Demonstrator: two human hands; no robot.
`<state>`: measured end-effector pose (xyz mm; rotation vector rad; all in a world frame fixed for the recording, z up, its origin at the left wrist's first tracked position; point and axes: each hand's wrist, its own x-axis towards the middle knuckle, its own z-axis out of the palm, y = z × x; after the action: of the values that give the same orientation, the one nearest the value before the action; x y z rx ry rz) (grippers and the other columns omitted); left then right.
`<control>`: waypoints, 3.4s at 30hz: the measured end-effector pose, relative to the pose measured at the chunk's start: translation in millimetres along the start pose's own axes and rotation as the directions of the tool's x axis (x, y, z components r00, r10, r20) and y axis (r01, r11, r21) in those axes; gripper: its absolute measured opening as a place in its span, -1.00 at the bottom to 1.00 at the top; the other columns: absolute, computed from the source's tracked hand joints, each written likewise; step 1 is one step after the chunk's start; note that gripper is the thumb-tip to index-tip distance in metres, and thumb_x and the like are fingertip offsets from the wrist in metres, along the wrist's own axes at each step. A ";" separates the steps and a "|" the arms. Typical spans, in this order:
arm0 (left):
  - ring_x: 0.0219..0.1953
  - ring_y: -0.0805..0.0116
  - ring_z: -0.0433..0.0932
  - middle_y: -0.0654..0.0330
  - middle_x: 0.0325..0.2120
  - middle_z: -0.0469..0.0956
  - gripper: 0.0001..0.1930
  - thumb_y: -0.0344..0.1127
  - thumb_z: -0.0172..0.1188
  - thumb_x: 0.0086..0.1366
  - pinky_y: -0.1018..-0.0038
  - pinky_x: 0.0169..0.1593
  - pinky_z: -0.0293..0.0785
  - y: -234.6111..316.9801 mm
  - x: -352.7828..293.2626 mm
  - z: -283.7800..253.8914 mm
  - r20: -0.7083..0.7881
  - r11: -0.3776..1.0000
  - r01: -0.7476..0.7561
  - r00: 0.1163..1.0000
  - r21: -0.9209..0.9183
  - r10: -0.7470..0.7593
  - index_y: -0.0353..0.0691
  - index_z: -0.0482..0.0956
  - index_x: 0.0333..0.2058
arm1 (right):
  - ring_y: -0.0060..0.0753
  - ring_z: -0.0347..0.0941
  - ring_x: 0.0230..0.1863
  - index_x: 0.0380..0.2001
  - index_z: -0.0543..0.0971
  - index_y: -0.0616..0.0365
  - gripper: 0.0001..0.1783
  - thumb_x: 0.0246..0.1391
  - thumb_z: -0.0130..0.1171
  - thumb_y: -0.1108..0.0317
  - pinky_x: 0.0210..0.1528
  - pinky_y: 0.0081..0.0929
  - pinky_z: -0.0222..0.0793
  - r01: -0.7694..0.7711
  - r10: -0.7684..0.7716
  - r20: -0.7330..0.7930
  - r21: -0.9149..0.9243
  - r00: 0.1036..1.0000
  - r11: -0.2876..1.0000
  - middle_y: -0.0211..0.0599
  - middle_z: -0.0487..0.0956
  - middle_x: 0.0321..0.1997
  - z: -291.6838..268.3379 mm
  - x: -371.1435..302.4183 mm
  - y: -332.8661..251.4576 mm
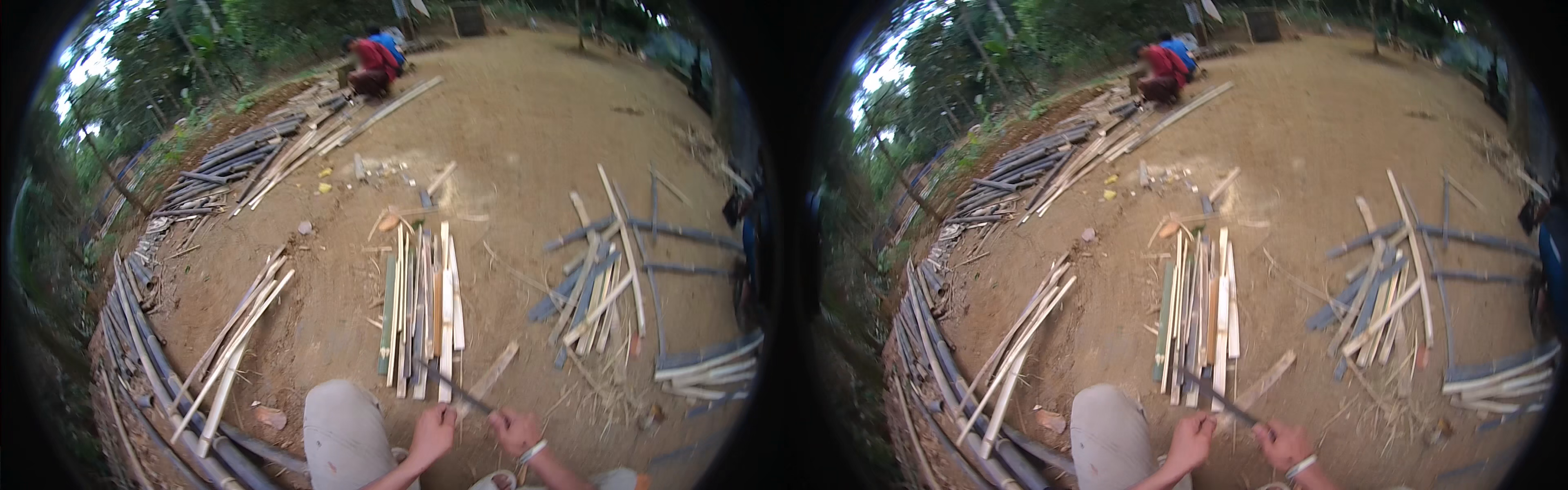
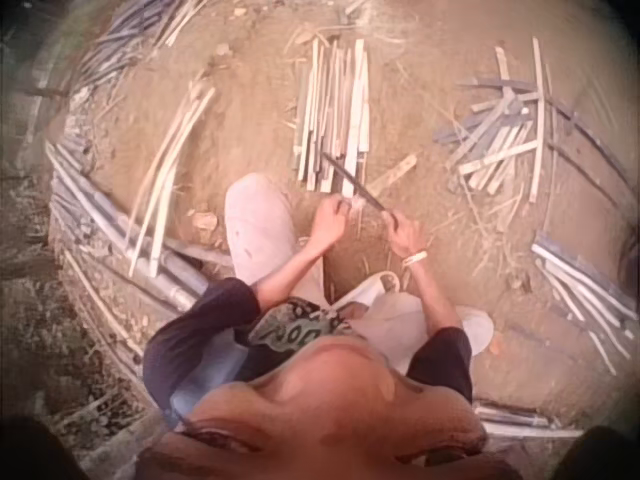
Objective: The person sits on the ground and uses a machete to shave and smooth thin strips of bamboo. They repeatedly hold the bamboo strips and scrape the blade along them to remove rough edges, occasionally adjusting their grip or the position of the strips.
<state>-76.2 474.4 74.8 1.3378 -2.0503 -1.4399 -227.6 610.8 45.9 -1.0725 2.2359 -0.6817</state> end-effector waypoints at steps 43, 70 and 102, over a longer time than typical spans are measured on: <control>-0.87 0.58 -0.01 0.40 -0.87 0.10 -0.73 -0.31 -0.19 0.36 0.62 -0.81 -0.02 -19.3 15.9 -56.8 0.619 -0.003 0.693 0.643 -0.721 -0.450 -0.33 0.42 -0.43 | 0.16 0.55 -0.35 -0.42 0.57 0.21 -0.37 0.21 -0.09 -0.21 -0.26 -0.03 0.43 -0.332 0.352 -0.113 0.167 0.929 0.928 0.05 0.57 -0.51 -17.8 13.8 50.3; -0.84 0.55 -0.06 0.38 -0.85 0.04 -0.64 -0.19 -0.31 0.37 0.62 -0.75 0.01 -24.5 -4.6 -42.6 0.646 -0.297 0.585 0.585 -0.755 -0.491 -0.26 0.34 -0.49 | -0.01 0.56 -0.55 -0.37 0.58 0.06 -0.32 0.21 -0.23 -0.33 -0.46 -0.03 0.45 0.019 0.013 0.129 -0.243 0.992 0.970 -0.08 0.54 -0.66 -3.3 58.1 34.4; -0.85 0.51 -0.08 0.37 -0.91 0.00 -0.44 0.03 -0.30 0.40 0.58 -0.75 -0.02 -22.6 10.0 -43.6 0.436 0.045 0.622 0.596 -0.782 -0.674 -0.35 0.45 -0.50 | 0.18 0.54 -0.41 -0.44 0.58 0.20 -0.31 0.23 -0.19 -0.25 -0.33 0.00 0.45 -0.280 0.273 -0.065 -0.163 0.960 0.946 0.11 0.55 -0.57 12.9 84.4 102.0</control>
<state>-40.1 439.7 72.7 1.6992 -0.1134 -2.2833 -316.5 595.9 -52.0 -0.8024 2.4543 -0.4023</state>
